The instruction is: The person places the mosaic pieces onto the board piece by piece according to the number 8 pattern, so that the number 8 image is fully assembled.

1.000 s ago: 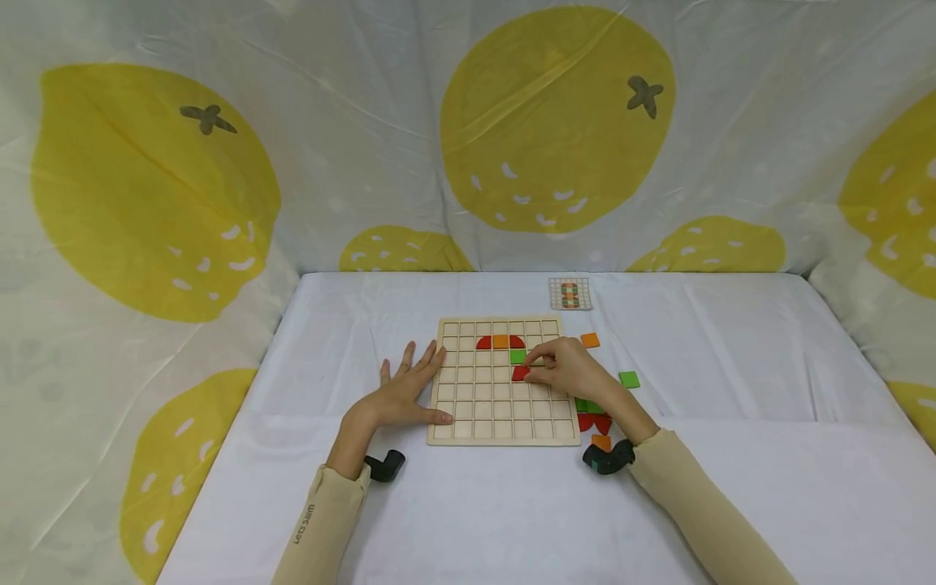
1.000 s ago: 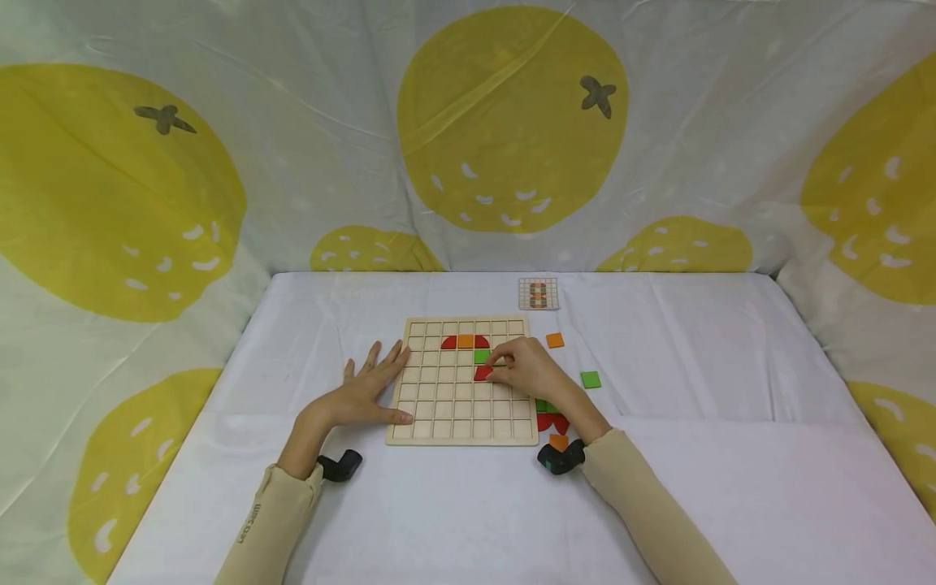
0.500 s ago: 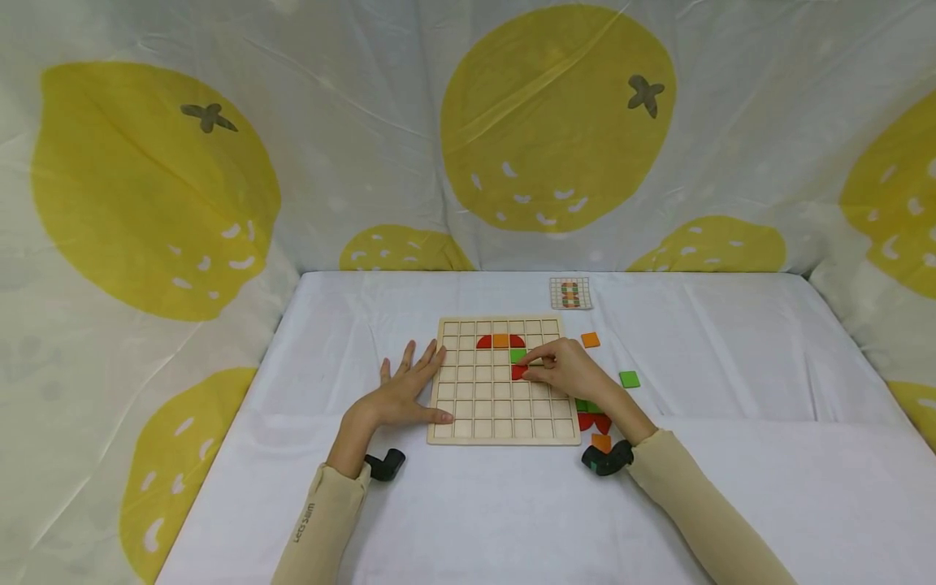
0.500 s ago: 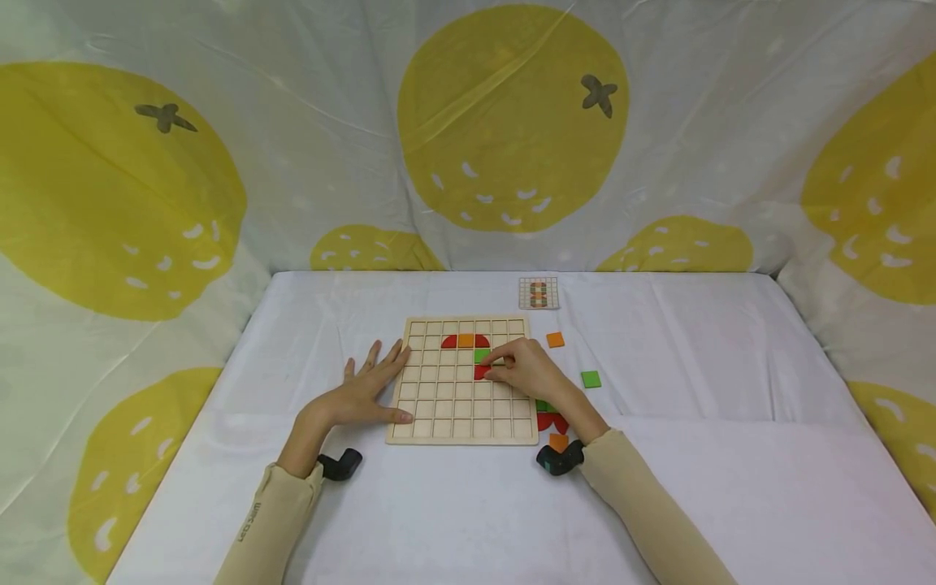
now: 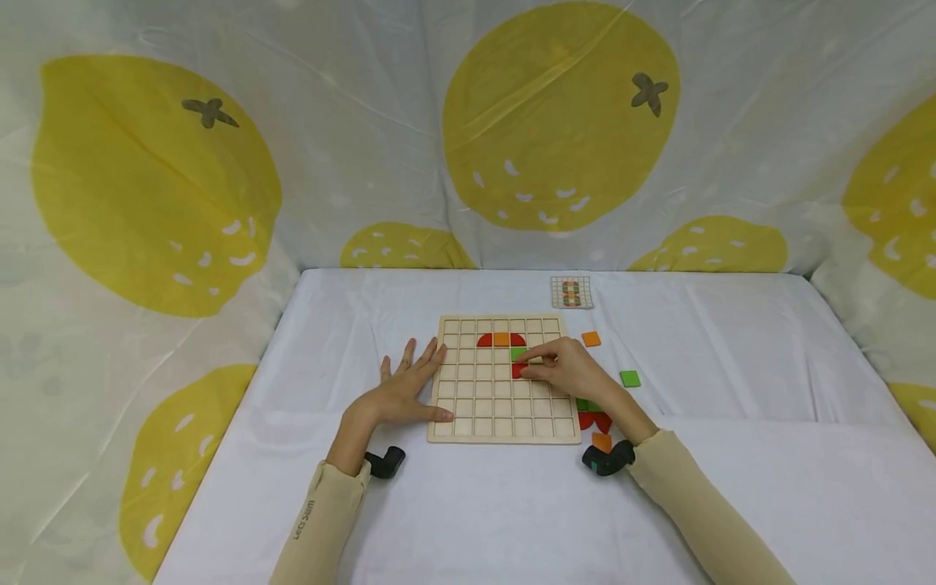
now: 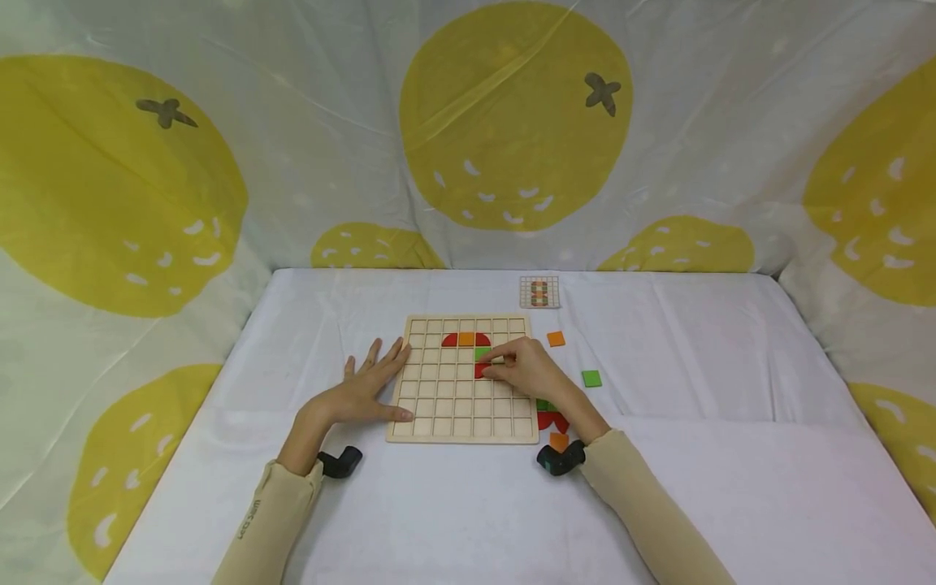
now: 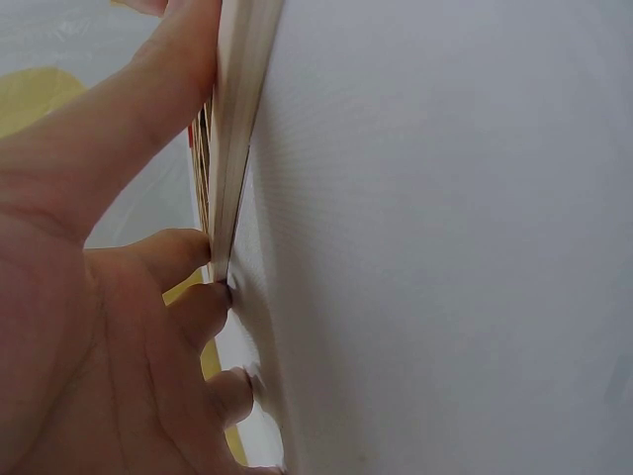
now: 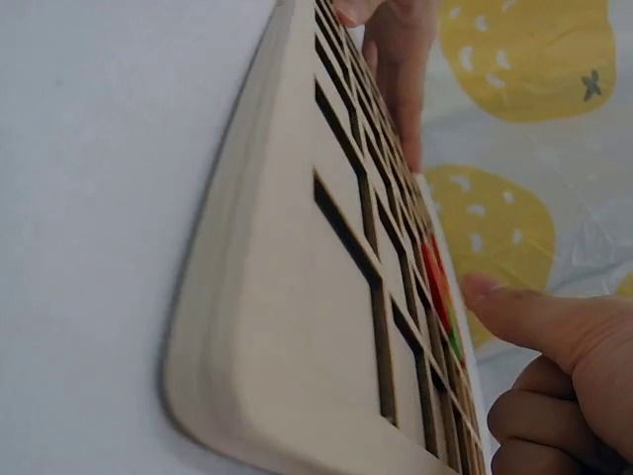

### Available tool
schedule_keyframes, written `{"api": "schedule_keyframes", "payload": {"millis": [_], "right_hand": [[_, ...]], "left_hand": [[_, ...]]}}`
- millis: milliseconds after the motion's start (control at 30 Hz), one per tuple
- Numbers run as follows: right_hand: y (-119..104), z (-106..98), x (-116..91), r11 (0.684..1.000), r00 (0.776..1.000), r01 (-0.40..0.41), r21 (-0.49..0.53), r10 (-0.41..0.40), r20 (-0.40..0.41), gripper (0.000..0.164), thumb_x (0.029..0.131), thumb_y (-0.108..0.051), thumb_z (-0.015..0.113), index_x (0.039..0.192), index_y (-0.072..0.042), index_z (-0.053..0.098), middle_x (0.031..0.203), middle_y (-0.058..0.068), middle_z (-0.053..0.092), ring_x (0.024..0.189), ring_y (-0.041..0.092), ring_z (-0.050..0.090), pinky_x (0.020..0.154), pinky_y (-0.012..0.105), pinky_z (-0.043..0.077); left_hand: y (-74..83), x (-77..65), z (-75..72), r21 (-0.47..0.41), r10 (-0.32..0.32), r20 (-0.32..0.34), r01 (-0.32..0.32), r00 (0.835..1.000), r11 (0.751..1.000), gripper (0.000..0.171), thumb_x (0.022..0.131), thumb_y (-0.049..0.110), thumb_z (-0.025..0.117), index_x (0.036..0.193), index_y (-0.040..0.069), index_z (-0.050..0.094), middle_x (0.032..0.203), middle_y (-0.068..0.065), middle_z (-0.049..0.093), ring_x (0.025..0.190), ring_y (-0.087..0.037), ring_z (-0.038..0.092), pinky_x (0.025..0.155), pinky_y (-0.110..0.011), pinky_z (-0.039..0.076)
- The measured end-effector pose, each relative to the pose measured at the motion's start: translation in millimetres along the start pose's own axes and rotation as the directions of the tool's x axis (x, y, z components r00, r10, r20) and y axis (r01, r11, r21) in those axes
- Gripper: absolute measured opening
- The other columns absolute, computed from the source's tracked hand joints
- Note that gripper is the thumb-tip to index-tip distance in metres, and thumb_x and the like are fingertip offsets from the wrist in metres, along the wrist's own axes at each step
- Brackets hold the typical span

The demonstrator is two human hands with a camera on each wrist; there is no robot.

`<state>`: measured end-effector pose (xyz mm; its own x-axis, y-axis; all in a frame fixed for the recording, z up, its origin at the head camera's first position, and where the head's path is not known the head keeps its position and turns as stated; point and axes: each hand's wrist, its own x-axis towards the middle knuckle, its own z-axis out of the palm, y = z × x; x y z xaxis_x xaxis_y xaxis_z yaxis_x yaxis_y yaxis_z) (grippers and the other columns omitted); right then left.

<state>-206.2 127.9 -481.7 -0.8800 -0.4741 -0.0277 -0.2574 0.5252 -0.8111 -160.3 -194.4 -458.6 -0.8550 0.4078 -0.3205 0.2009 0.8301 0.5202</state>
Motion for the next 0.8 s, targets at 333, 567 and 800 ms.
{"api": "schedule_keyframes", "payload": {"millis": [333,567,800], "right_hand": [[8.7,-31.5,-13.2,0.996,0.993,-0.062,-0.069,0.054,-0.106,0.026,0.093,-0.026,0.079,0.116,-0.014,0.08,0.061,-0.003,0.033,0.052,0.011,0.032,0.049,0.023,0.027],[14.4,-43.9,-19.8,0.986,0.982,-0.097,-0.133,0.074,-0.172,0.029,0.091,-0.021,0.081,0.117,-0.008,0.079,0.06,-0.003,0.031,0.056,0.012,0.029,0.054,0.025,0.026],[26.4,-53.9,-24.0,0.977,0.966,-0.16,-0.142,0.125,-0.227,0.031,0.092,-0.016,0.079,0.121,-0.007,0.077,0.063,-0.002,0.035,0.059,0.015,0.035,0.055,0.024,0.028]], "left_hand": [[-0.8,0.5,-0.4,-0.002,0.003,0.007,-0.003,1.0,1.0,0.116,0.084,0.047,0.084,0.168,0.014,0.01,0.176,-0.008,-0.003,0.16,-0.041,-0.019,0.119,-0.075,-0.016],[0.0,0.1,-0.7,0.0,-0.001,0.006,0.001,1.0,1.0,0.116,0.084,0.047,0.084,0.168,0.014,0.01,0.176,-0.009,-0.003,0.16,-0.041,-0.019,0.119,-0.075,-0.015],[1.4,-0.5,-1.0,0.0,-0.004,0.005,0.004,1.0,1.0,0.116,0.084,0.046,0.084,0.168,0.014,0.01,0.176,-0.008,-0.003,0.16,-0.041,-0.019,0.12,-0.075,-0.015]]}}
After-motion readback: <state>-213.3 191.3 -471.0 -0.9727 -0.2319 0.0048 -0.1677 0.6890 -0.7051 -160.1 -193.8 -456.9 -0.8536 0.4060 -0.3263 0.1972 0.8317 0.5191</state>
